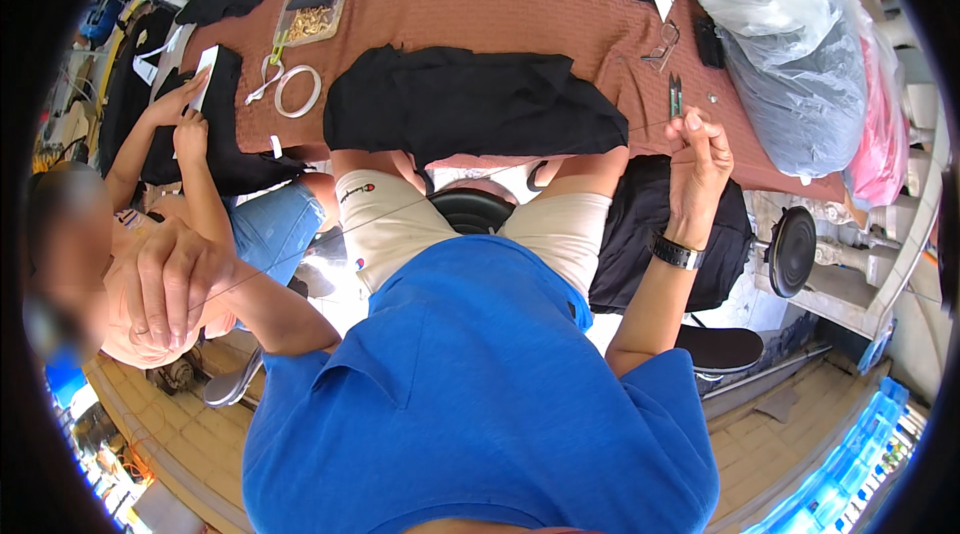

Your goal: The person positions and aligns black fabric panels on a workspace, uses shears to trim edges, and places a white template over the material to mark or pin the fabric.

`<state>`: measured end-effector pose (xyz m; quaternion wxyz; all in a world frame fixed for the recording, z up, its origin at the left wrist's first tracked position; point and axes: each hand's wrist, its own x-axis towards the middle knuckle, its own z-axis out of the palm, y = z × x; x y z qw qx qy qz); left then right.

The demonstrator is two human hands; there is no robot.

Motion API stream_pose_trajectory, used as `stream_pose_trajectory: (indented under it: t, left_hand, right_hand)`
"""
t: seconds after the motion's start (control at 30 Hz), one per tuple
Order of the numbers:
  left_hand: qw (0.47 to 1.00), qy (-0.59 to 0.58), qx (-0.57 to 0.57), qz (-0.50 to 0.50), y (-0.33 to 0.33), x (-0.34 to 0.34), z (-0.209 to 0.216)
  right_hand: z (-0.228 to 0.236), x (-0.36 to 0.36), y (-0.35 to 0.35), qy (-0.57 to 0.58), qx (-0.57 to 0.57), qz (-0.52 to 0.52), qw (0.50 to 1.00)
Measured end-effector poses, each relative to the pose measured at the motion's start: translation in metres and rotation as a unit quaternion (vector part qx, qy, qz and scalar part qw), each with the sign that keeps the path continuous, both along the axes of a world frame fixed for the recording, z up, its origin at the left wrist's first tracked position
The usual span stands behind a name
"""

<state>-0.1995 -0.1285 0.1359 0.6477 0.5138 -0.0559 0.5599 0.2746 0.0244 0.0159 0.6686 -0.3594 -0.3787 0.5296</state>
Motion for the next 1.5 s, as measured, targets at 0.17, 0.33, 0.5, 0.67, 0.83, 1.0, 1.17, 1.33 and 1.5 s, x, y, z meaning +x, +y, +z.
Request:
stream_pose_trajectory:
  t: [0.17, 0.33, 0.5, 0.67, 0.83, 1.0, 1.17, 1.33, 1.5]
  left_hand:
    - [0.944, 0.139, -0.111, 0.277, -0.007, 0.008, -0.025]
    - [0.864, 0.371, -0.185, 0.285, 0.052, 0.105, -0.057]
    - [0.887, 0.349, -0.208, 0.218, 0.069, 0.133, -0.08]
    - [0.888, 0.373, -0.179, 0.2, 0.069, 0.137, -0.083]
    - [0.891, 0.372, -0.173, 0.194, 0.069, 0.143, -0.086]
    - [0.883, 0.338, -0.198, 0.259, 0.069, 0.152, -0.084]
    - [0.813, 0.455, -0.149, 0.332, 0.075, 0.145, -0.106]
    - [0.781, 0.473, -0.136, 0.385, 0.078, 0.147, -0.102]
    - [0.78, 0.46, -0.129, 0.404, 0.081, 0.147, -0.104]
  right_hand:
    - [0.009, -0.024, -0.007, -0.023, 0.02, 0.075, 0.997]
    - [0.013, -0.092, -0.025, -0.15, 0.048, 0.219, 0.963]
    - [0.008, -0.13, -0.037, -0.111, -0.016, 0.339, 0.934]
    - [0.009, -0.133, -0.038, -0.003, -0.14, 0.392, 0.909]
    - [-0.003, -0.139, -0.038, 0.077, -0.188, 0.39, 0.898]
    - [-0.004, -0.141, -0.038, 0.062, -0.156, 0.356, 0.919]
    - [-0.006, -0.136, -0.035, 0.025, -0.137, 0.342, 0.929]
    - [-0.012, -0.136, -0.033, -0.01, -0.123, 0.326, 0.937]
    - [-0.007, -0.137, -0.032, -0.004, -0.119, 0.32, 0.94]
